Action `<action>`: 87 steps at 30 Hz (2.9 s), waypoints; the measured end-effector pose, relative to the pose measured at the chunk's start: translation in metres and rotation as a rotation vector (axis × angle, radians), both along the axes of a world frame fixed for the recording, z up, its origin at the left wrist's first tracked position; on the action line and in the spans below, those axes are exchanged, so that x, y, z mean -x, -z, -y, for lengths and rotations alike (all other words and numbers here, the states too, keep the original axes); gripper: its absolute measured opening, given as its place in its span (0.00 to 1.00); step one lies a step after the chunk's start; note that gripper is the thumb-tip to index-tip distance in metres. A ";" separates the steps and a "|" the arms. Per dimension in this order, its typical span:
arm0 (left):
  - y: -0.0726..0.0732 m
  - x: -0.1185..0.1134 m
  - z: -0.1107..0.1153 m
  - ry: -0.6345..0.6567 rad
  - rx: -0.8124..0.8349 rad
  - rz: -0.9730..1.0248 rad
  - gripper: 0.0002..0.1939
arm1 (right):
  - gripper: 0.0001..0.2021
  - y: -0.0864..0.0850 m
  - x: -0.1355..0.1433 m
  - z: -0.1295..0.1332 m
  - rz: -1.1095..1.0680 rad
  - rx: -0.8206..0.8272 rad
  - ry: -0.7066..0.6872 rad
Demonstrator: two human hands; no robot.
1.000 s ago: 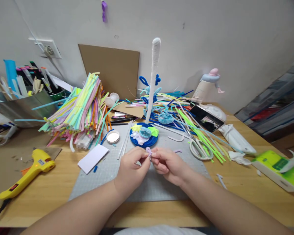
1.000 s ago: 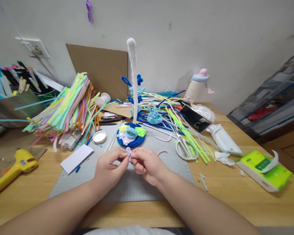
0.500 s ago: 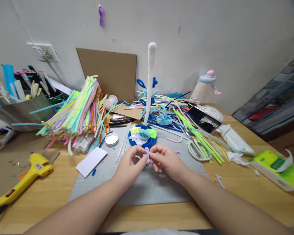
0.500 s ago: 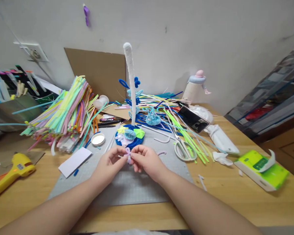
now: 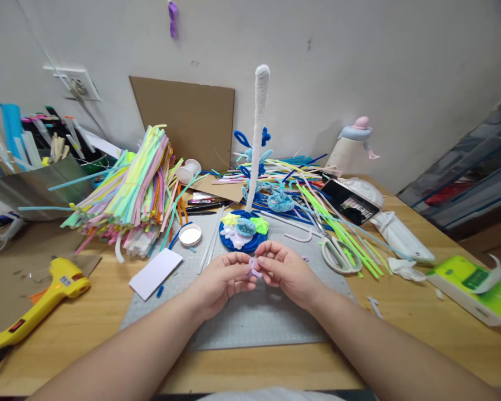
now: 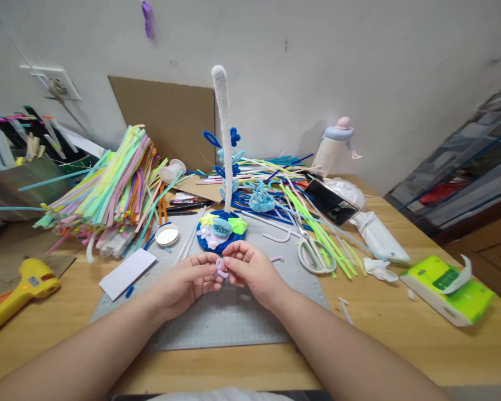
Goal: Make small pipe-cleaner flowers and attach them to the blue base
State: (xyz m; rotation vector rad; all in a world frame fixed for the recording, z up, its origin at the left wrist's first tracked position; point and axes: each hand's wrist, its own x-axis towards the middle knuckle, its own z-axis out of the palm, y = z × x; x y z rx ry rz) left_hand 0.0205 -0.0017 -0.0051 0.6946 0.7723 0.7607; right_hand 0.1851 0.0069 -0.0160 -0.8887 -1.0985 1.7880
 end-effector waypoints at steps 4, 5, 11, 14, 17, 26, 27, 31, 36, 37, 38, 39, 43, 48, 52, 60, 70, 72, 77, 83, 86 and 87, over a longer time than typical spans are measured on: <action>-0.001 0.003 -0.002 -0.002 0.054 0.036 0.10 | 0.10 -0.001 -0.001 0.000 0.033 -0.056 0.008; 0.000 0.003 -0.002 -0.014 0.066 0.044 0.09 | 0.10 -0.001 -0.002 0.000 0.044 -0.082 0.009; 0.002 0.006 -0.003 -0.077 0.092 0.074 0.06 | 0.08 0.003 -0.001 -0.002 0.202 -0.243 0.006; 0.002 0.005 -0.002 -0.025 0.043 0.034 0.06 | 0.08 0.004 0.000 -0.001 0.216 -0.239 0.029; 0.002 0.004 0.000 -0.021 0.007 0.015 0.06 | 0.10 0.004 0.000 -0.001 0.213 -0.218 0.074; -0.001 0.005 -0.001 -0.004 0.118 0.103 0.07 | 0.12 0.000 0.001 -0.002 0.130 -0.146 0.052; -0.001 0.005 -0.001 0.005 0.129 0.116 0.07 | 0.11 -0.001 0.001 -0.002 0.128 -0.153 0.047; 0.001 0.006 -0.001 0.053 0.139 0.159 0.06 | 0.10 -0.003 0.000 -0.001 0.144 -0.224 0.007; 0.000 0.005 0.000 0.089 0.099 0.152 0.05 | 0.08 -0.001 0.001 0.000 0.125 -0.231 -0.003; -0.001 0.005 0.000 0.085 0.093 0.144 0.05 | 0.08 -0.001 0.002 0.000 0.116 -0.220 0.006; -0.002 0.005 0.000 0.081 0.091 0.137 0.06 | 0.08 0.000 0.002 0.001 0.113 -0.215 0.015; -0.003 0.005 0.001 0.076 0.089 0.133 0.06 | 0.08 0.000 0.002 0.001 0.116 -0.218 0.021; -0.003 0.004 0.002 0.069 0.071 0.106 0.05 | 0.06 -0.002 0.001 0.002 0.215 -0.300 0.020; 0.001 0.002 0.002 0.066 0.006 -0.016 0.10 | 0.02 -0.002 -0.002 0.004 0.492 -0.553 0.055; 0.001 0.001 0.001 0.029 -0.032 -0.051 0.11 | 0.03 -0.003 -0.003 0.006 0.603 -0.665 0.063; -0.002 0.002 0.000 0.002 0.118 0.124 0.06 | 0.03 -0.006 -0.002 0.008 0.538 -0.660 0.093; 0.002 0.003 0.000 0.059 0.108 -0.010 0.09 | 0.04 -0.006 -0.003 0.007 0.603 -0.740 0.073; 0.003 0.003 0.001 0.059 0.114 -0.005 0.09 | 0.04 -0.007 -0.004 0.008 0.622 -0.786 0.091; 0.006 0.001 -0.001 0.011 0.056 -0.017 0.10 | 0.04 -0.006 -0.004 0.010 0.688 -0.869 0.086; 0.006 0.001 -0.002 -0.031 -0.043 -0.118 0.12 | 0.05 -0.008 -0.003 0.013 0.760 -0.910 0.059; 0.002 0.001 -0.001 0.010 0.038 0.000 0.10 | 0.04 -0.009 -0.002 0.015 0.748 -0.910 0.126; 0.001 0.001 -0.001 0.008 0.053 0.013 0.10 | 0.04 -0.009 -0.002 0.015 0.744 -0.908 0.139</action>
